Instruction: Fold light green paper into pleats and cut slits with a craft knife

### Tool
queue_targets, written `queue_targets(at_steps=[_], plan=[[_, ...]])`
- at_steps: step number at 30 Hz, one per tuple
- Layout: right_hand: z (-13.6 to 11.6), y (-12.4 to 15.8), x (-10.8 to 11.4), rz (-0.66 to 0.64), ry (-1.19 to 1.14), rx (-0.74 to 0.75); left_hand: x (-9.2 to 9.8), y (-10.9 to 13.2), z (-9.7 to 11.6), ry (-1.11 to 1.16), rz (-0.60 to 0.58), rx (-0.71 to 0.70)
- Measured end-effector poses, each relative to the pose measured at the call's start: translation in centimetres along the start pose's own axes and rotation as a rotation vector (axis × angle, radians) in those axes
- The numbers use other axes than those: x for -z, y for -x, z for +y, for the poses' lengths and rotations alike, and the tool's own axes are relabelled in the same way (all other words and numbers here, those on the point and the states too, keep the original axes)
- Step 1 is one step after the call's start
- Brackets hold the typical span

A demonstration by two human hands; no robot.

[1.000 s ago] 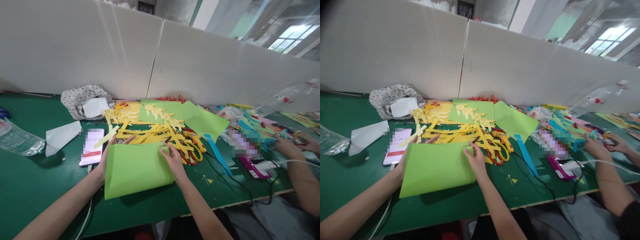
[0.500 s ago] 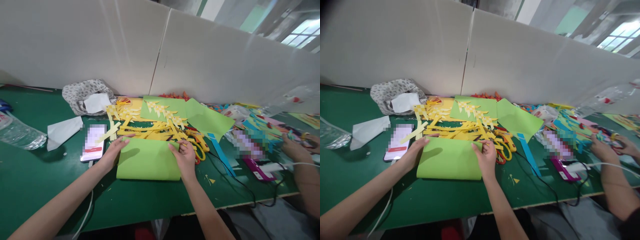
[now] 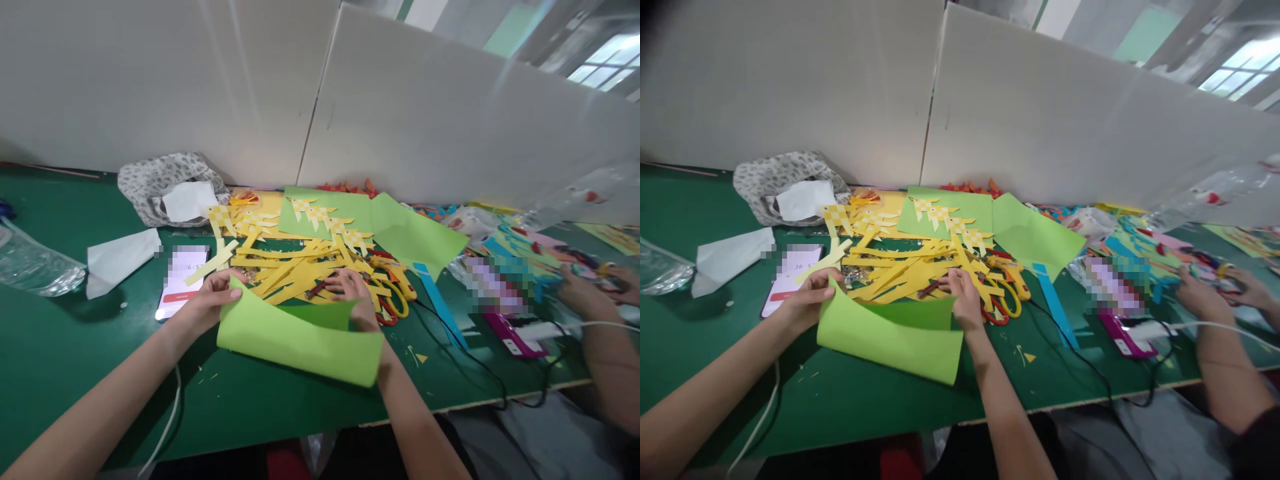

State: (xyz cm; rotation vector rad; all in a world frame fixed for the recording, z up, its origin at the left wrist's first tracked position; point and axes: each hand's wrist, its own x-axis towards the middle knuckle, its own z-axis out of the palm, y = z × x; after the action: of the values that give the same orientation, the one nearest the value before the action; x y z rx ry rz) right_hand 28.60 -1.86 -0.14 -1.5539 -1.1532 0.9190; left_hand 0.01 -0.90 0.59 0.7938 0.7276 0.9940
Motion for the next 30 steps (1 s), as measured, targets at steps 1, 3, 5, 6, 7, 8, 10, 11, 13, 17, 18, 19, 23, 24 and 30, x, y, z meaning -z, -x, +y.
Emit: queue_targets(at_steps=[1, 3, 5, 6, 7, 8, 10, 11, 13, 17, 18, 19, 23, 24, 30], plan=[[-0.1, 0.0, -0.1, 0.042, 0.026, 0.035, 0.0, 0.1, -0.1, 0.005, -0.009, 0.003], [-0.6, 0.3, -0.2, 0.123, 0.026, 0.097, -0.3, 0.0, -0.3, -0.012, 0.005, 0.017], [-1.2, 0.7, 0.0, 0.093, -0.101, 0.077, -1.0, -0.2, -0.5, -0.080, 0.050, 0.058], [-1.6, 0.9, 0.2, 0.024, -0.197, 0.017, -1.4, -0.4, -0.6, -0.125, 0.078, 0.077], [-2.0, 1.1, 0.4, -0.068, -0.283, -0.063, -1.7, -0.5, -0.6, -0.181, 0.121, 0.074], [-2.4, 1.3, 0.6, -0.158, -0.334, -0.141, -1.9, -0.6, -0.7, -0.256, 0.172, 0.053], [-3.0, 1.8, 0.9, -0.256, -0.326, -0.213, -2.1, -0.8, -0.7, -0.368, 0.222, 0.023], [-3.2, 2.0, 1.0, -0.276, -0.275, -0.225, -2.1, -0.8, -0.8, -0.401, 0.232, 0.010], [-3.5, 2.4, 1.0, -0.291, -0.140, -0.225, -2.0, -0.8, -0.8, -0.430, 0.235, -0.013], [-3.1, 2.7, 1.0, -0.243, 0.000, -0.190, -1.9, -0.9, -0.9, -0.387, 0.221, -0.018], [-2.9, 2.7, 1.0, -0.215, 0.002, -0.182, -1.9, -0.8, -0.9, -0.357, 0.216, -0.005], [-2.8, 2.7, 1.0, -0.185, -0.002, -0.175, -1.9, -0.8, -0.9, -0.327, 0.214, 0.007], [-2.5, 2.6, 1.0, -0.129, -0.043, -0.181, -1.9, -0.8, -0.9, -0.268, 0.220, 0.021], [-2.5, 2.6, 1.0, -0.123, -0.060, -0.190, -1.9, -0.8, -0.9, -0.260, 0.217, 0.022], [-2.7, 2.6, 1.1, -0.071, -0.070, -0.215, -2.2, -0.6, -0.8, -0.244, 0.238, 0.060]])
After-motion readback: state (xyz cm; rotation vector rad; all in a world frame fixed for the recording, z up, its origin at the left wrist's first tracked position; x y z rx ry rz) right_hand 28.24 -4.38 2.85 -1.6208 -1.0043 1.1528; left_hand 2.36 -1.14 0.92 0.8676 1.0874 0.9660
